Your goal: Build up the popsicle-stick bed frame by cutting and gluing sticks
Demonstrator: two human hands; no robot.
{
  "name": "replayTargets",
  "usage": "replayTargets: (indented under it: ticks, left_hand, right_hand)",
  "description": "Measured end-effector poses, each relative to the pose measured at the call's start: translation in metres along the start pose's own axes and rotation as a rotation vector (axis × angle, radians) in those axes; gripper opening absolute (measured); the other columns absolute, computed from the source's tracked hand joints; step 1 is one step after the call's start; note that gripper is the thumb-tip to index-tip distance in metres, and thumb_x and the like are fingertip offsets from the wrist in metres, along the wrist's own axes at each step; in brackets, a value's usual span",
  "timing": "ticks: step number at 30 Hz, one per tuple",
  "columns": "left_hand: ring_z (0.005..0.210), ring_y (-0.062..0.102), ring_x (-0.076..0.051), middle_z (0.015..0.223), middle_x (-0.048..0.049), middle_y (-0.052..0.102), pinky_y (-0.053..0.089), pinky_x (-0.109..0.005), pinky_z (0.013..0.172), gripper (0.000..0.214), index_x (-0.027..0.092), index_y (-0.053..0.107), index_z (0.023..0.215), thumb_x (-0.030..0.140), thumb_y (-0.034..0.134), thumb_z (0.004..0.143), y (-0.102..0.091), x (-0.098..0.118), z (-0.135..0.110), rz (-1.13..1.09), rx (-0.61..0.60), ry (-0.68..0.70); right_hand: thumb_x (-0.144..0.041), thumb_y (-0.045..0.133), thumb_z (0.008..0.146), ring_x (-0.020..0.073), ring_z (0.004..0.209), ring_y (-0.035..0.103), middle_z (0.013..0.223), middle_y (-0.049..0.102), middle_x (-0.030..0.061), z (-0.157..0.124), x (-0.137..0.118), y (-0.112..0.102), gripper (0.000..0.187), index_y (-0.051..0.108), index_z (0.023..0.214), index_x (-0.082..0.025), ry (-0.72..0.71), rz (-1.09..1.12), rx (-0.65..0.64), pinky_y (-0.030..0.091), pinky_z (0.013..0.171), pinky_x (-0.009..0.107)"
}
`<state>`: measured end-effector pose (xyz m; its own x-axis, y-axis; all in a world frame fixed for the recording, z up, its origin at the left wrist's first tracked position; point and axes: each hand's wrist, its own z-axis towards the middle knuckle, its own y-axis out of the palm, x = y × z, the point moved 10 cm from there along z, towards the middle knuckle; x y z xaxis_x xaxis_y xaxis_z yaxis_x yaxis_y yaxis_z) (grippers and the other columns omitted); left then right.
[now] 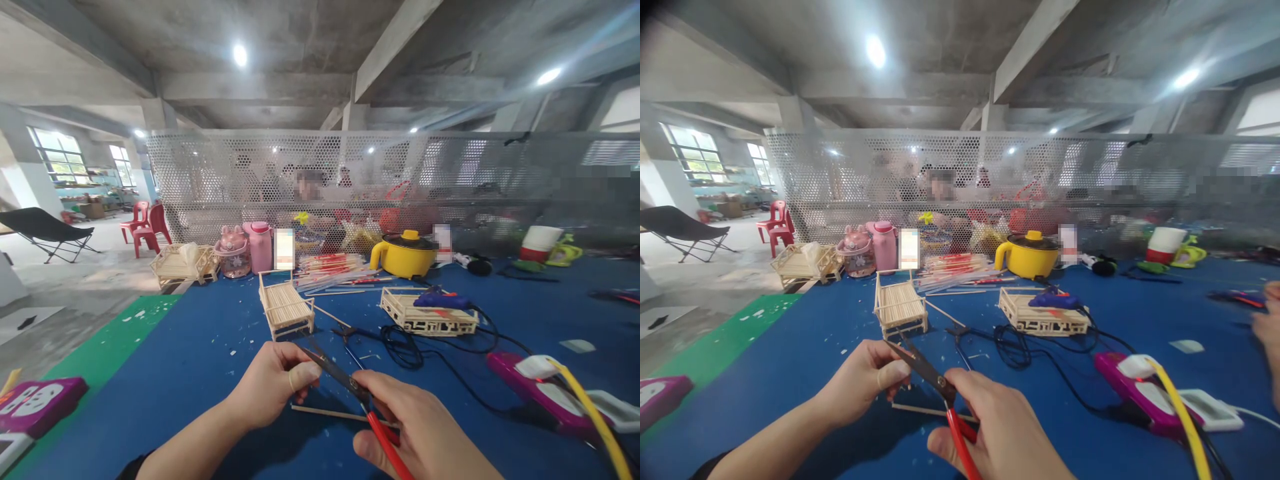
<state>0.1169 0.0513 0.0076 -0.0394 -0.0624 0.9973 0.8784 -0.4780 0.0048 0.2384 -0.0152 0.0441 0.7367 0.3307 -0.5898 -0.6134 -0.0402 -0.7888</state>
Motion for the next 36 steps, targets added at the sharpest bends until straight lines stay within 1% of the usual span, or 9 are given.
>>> replayTargets:
  ticks: [8, 13, 16, 18, 23, 26, 29, 32, 36]
  left_hand:
    - [0.043, 0.043, -0.006, 0.055, 0.0019, 0.054, 0.038, -0.019, 0.045, 0.035, 0.013, 0.058, 0.061, 0.046, 0.067, 0.068, 0.002, 0.001, 0.000, 0.027, 0.010, -0.004]
    - [0.047, 0.047, -0.008, 0.061, 0.0008, 0.059, 0.039, -0.021, 0.048, 0.029, 0.013, 0.065, 0.078, 0.041, 0.062, 0.072, -0.004, -0.007, 0.002, 0.159, -0.016, -0.096]
    - [0.053, 0.054, -0.012, 0.064, -0.0011, 0.063, 0.038, -0.021, 0.049, 0.026, 0.015, 0.068, 0.084, 0.036, 0.057, 0.075, -0.026, -0.013, 0.004, 0.476, -0.033, -0.170]
    - [0.062, 0.059, -0.015, 0.067, -0.0030, 0.067, 0.040, -0.024, 0.055, 0.023, 0.017, 0.070, 0.080, 0.033, 0.054, 0.077, -0.046, -0.009, 0.008, 0.774, 0.001, -0.144]
    - [0.094, 0.063, -0.024, 0.100, -0.0084, 0.071, 0.045, -0.031, 0.080, 0.029, 0.021, 0.070, 0.100, 0.025, 0.053, 0.077, -0.076, -0.004, 0.013, 1.237, 0.096, -0.096]
    - [0.098, 0.062, -0.024, 0.104, -0.0082, 0.069, 0.044, -0.033, 0.085, 0.031, 0.023, 0.069, 0.103, 0.020, 0.049, 0.078, -0.072, -0.003, 0.014, 1.298, 0.108, -0.066]
    - [0.091, 0.063, -0.021, 0.097, -0.0043, 0.069, 0.046, -0.029, 0.081, 0.027, 0.026, 0.071, 0.093, 0.021, 0.047, 0.081, -0.049, -0.005, 0.016, 1.312, -0.002, 0.013]
    - [0.088, 0.064, -0.021, 0.096, -0.0044, 0.067, 0.048, -0.028, 0.074, 0.028, 0.028, 0.071, 0.095, 0.024, 0.046, 0.083, -0.030, -0.011, 0.019, 1.355, -0.094, 0.063]
    - [0.088, 0.064, -0.022, 0.096, -0.0056, 0.067, 0.049, -0.029, 0.072, 0.027, 0.027, 0.071, 0.092, 0.022, 0.047, 0.082, -0.026, -0.016, 0.020, 1.375, -0.079, 0.040]
  right_hand:
    - [-0.043, 0.060, 0.077, 0.0105, 0.051, 0.042, 0.061, 0.055, -0.0037, 0.002, 0.004, 0.002, 0.020, 0.055, 0.077, -0.023, -0.003, -0.102, 0.031, 0.034, 0.047, 0.020]
    - [-0.043, 0.054, 0.080, 0.0093, 0.046, 0.038, 0.053, 0.048, -0.0056, 0.002, 0.017, 0.010, 0.021, 0.057, 0.079, -0.023, 0.010, -0.075, 0.018, 0.032, 0.043, 0.019]
    - [-0.048, 0.049, 0.082, 0.0096, 0.044, 0.039, 0.051, 0.048, -0.0054, 0.000, 0.027, -0.001, 0.030, 0.060, 0.089, -0.022, 0.049, -0.034, 0.164, 0.032, 0.042, 0.020]
    - [-0.051, 0.048, 0.081, 0.0102, 0.045, 0.043, 0.052, 0.051, -0.0045, -0.003, 0.033, -0.010, 0.033, 0.062, 0.088, -0.022, 0.078, -0.004, 0.271, 0.034, 0.042, 0.019]
    - [-0.053, 0.049, 0.079, 0.0113, 0.044, 0.048, 0.050, 0.054, -0.0044, -0.007, 0.036, -0.016, 0.034, 0.063, 0.087, -0.023, 0.092, 0.046, 0.337, 0.037, 0.042, 0.019]
    - [-0.053, 0.051, 0.078, 0.0124, 0.045, 0.052, 0.052, 0.058, -0.0037, -0.009, 0.041, -0.016, 0.036, 0.063, 0.092, -0.023, 0.108, 0.079, 0.357, 0.039, 0.041, 0.019]
    - [-0.053, 0.053, 0.076, 0.0137, 0.047, 0.056, 0.055, 0.062, -0.0028, -0.013, 0.044, -0.023, 0.037, 0.064, 0.094, -0.023, 0.126, 0.106, 0.421, 0.044, 0.045, 0.020]
    - [-0.054, 0.055, 0.075, 0.0151, 0.052, 0.061, 0.057, 0.065, -0.0020, -0.017, 0.046, -0.031, 0.037, 0.065, 0.094, -0.023, 0.138, 0.132, 0.478, 0.048, 0.050, 0.020]
    - [-0.054, 0.055, 0.076, 0.0153, 0.051, 0.061, 0.056, 0.064, -0.0023, -0.019, 0.045, -0.034, 0.036, 0.064, 0.093, -0.024, 0.123, 0.176, 0.478, 0.047, 0.047, 0.020]
